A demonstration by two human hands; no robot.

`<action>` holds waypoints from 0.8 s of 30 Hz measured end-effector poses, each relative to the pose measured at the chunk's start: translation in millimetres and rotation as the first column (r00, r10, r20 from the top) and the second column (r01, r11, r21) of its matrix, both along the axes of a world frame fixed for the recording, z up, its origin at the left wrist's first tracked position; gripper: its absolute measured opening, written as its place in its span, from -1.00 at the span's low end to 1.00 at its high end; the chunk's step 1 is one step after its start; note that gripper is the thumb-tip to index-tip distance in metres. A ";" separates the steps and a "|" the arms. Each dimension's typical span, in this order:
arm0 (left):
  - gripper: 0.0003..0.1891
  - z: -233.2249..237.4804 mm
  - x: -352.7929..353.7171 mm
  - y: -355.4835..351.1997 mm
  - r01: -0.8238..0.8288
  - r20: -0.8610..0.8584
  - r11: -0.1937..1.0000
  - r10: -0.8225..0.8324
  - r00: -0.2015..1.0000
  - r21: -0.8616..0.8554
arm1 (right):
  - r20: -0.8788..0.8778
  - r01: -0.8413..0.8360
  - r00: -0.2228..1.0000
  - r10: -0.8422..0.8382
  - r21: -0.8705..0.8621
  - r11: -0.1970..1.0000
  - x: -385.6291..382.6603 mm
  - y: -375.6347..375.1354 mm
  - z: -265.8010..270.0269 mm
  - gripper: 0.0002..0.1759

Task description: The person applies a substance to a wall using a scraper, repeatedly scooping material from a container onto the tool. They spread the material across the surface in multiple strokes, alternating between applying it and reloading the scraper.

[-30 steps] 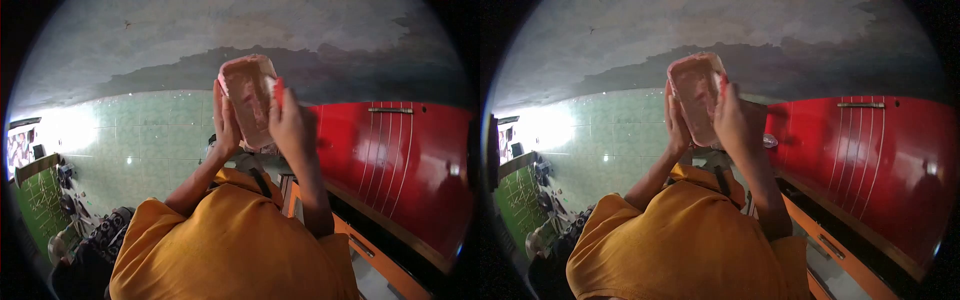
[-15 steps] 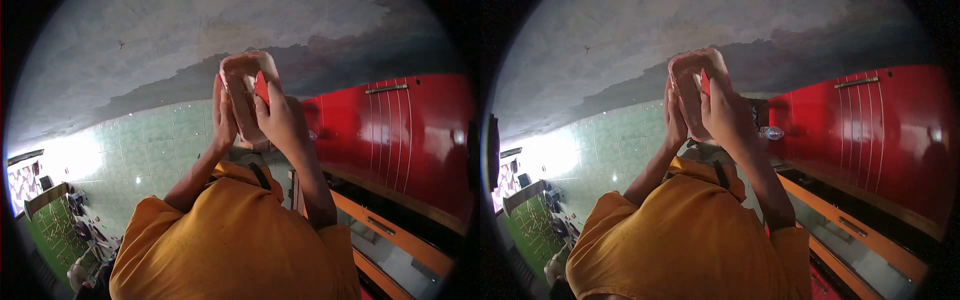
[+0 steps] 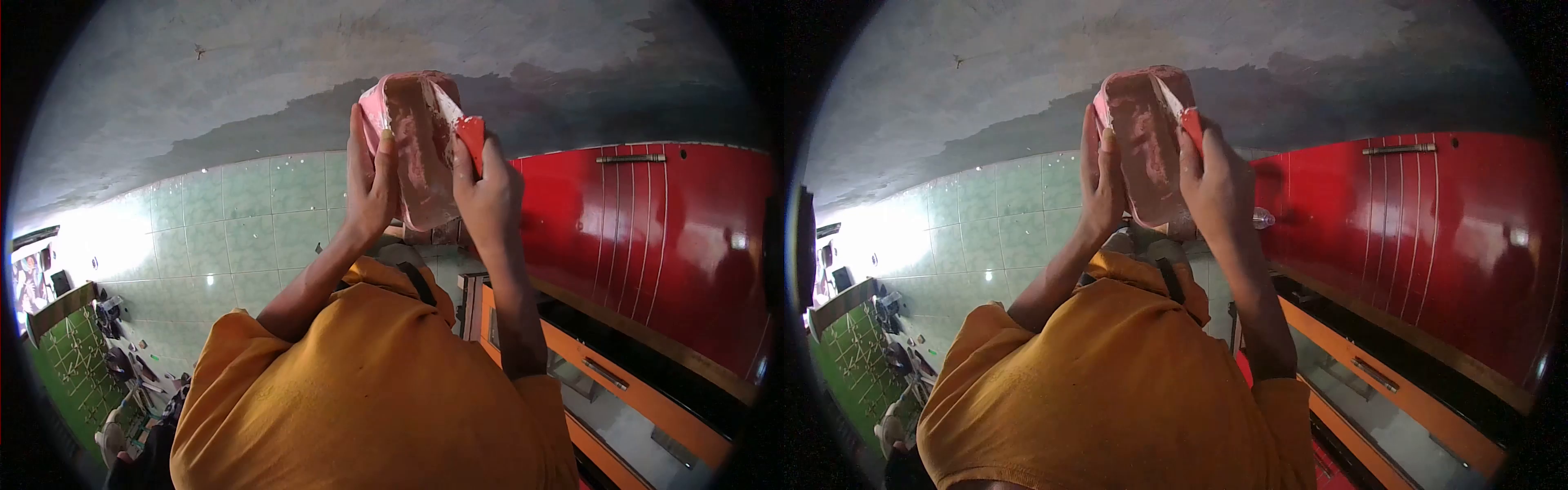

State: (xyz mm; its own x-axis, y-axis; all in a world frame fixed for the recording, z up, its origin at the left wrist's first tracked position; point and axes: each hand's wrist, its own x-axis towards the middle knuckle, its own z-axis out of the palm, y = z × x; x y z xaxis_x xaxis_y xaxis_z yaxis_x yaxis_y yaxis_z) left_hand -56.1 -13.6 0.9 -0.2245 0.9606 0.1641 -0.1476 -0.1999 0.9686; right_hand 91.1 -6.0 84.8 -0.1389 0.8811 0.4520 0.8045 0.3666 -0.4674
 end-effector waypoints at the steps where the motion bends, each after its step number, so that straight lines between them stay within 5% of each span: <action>1: -0.27 -0.6 1.8 -1.2 -0.022 -0.011 1.000 0.022 1.000 0.003 | 0.032 -0.002 1.000 0.001 0.040 0.999 -0.8 -1.6 -4.8 -0.75; 8: -0.25 -4.2 6.8 -5.0 -0.008 0.029 0.997 0.010 1.000 -0.072 | 0.065 -0.052 0.996 0.058 -0.084 0.995 15.6 0.8 -18.3 -0.75; 14: -0.31 7.8 12.5 -7.4 0.013 0.131 1.000 -0.011 0.991 -0.015 | -0.089 -0.073 0.993 0.076 0.038 0.997 18.1 1.0 -19.5 -0.79; 19: -0.26 14.3 16.9 -13.0 0.100 0.326 0.993 -0.076 0.942 -0.057 | 0.030 -0.064 0.998 0.062 0.065 0.996 18.8 -6.6 -10.0 -0.80; 24: -0.33 11.8 19.4 -18.9 0.018 0.186 0.999 -0.012 0.982 -0.032 | 0.059 -0.072 0.996 0.069 0.049 0.996 19.3 -19.6 -4.3 -0.81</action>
State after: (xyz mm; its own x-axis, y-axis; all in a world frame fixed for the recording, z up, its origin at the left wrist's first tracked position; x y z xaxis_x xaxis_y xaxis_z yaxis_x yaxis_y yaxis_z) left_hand -36.7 -32.5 12.7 -0.2340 0.9681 0.0890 -0.3285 -0.1649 0.9300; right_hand 110.4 -25.7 80.5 -0.2267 0.8445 0.4853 0.8005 0.4453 -0.4010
